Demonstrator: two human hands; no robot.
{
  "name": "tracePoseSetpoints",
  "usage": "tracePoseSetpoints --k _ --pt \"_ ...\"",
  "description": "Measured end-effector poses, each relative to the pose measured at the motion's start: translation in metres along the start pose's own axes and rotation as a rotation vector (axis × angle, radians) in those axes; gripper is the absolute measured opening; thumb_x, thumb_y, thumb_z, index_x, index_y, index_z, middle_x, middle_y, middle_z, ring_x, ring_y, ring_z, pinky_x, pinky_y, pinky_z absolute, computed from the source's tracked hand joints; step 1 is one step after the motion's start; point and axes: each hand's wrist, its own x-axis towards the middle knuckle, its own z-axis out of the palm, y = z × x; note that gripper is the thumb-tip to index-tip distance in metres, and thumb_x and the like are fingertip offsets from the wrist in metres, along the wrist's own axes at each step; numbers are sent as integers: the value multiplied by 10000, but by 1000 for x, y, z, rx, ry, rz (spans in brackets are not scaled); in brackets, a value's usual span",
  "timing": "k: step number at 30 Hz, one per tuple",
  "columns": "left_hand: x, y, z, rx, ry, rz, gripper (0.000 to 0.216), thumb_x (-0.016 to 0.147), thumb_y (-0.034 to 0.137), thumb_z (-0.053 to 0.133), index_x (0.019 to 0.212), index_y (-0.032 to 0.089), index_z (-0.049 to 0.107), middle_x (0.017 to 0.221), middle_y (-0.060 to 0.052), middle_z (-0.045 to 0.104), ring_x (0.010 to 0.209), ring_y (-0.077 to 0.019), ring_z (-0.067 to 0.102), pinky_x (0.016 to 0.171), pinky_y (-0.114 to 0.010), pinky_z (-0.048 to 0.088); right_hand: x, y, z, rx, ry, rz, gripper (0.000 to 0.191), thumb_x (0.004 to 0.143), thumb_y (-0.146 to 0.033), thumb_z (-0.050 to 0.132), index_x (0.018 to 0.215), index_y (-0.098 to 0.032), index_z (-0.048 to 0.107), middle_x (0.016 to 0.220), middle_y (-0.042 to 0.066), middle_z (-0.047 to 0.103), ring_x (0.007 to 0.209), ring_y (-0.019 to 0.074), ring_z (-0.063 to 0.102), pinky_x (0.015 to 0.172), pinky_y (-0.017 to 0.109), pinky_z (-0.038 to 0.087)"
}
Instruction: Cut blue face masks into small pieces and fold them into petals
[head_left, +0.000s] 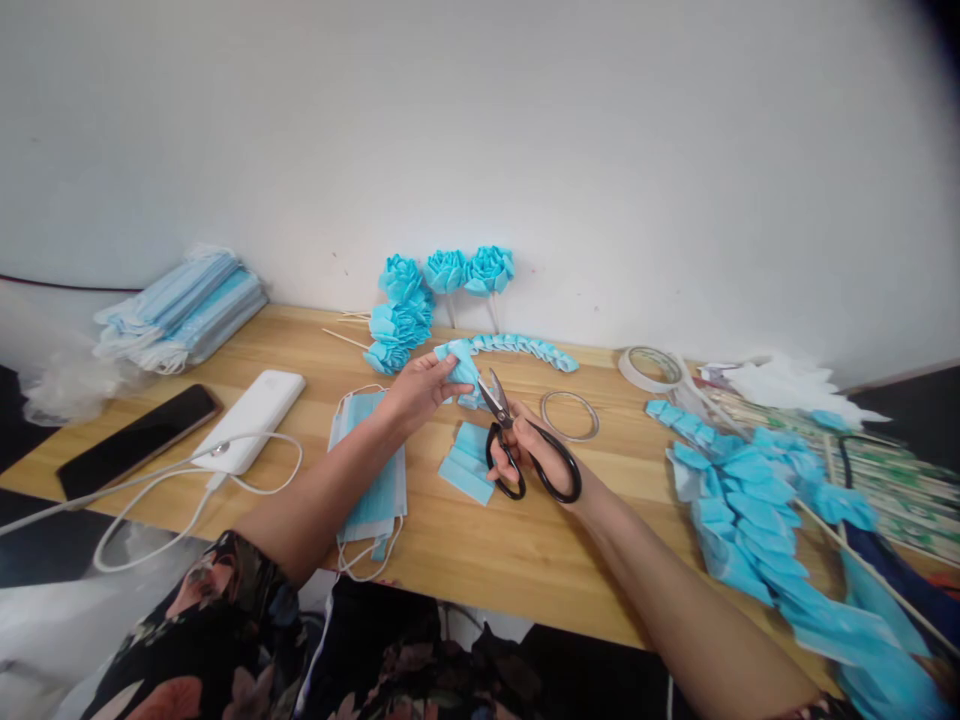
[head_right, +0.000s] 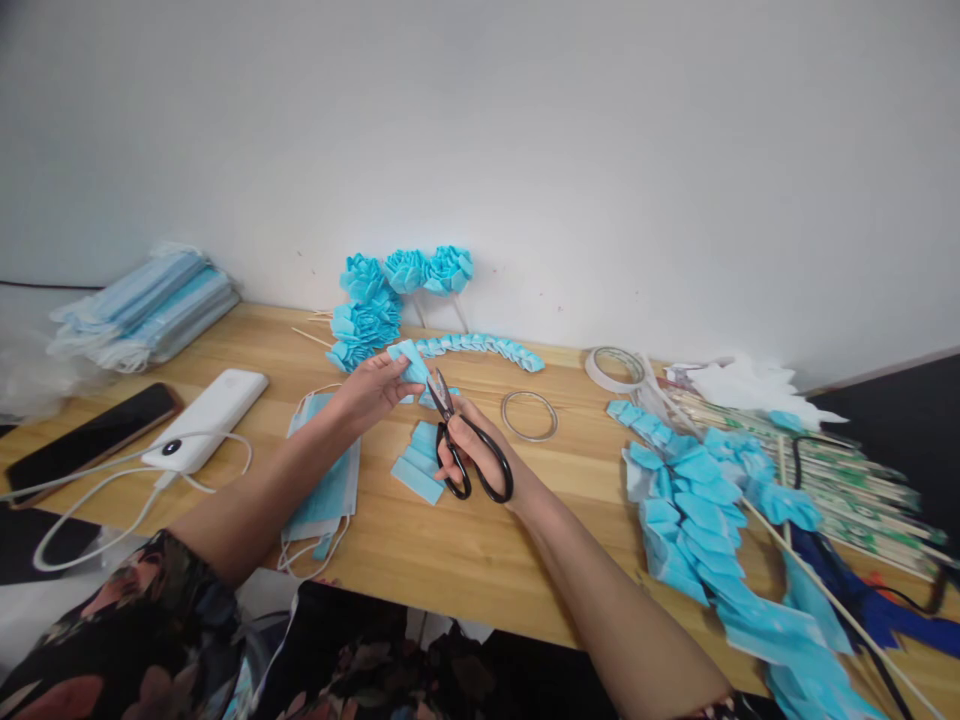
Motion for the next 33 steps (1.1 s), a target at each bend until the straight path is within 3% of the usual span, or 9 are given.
tracePoseSetpoints --k 17,33 --pt "1 0 -1 22 35 10 255 737 292 785 843 85 681 717 -26 701 603 -108 650 573 -227 578 1 -2 0 12 6 -7 572 920 -603 457 1332 -214 379 643 -50 549 448 94 462 649 345 579" --pt "4 2 -4 -53 116 20 173 793 246 742 845 109 651 668 15 684 542 -78 636 525 -184 561 0 0 1 -1 -47 32 644 924 -599 457 1432 -224 328 645 -54 548 453 85 459 689 374 592"
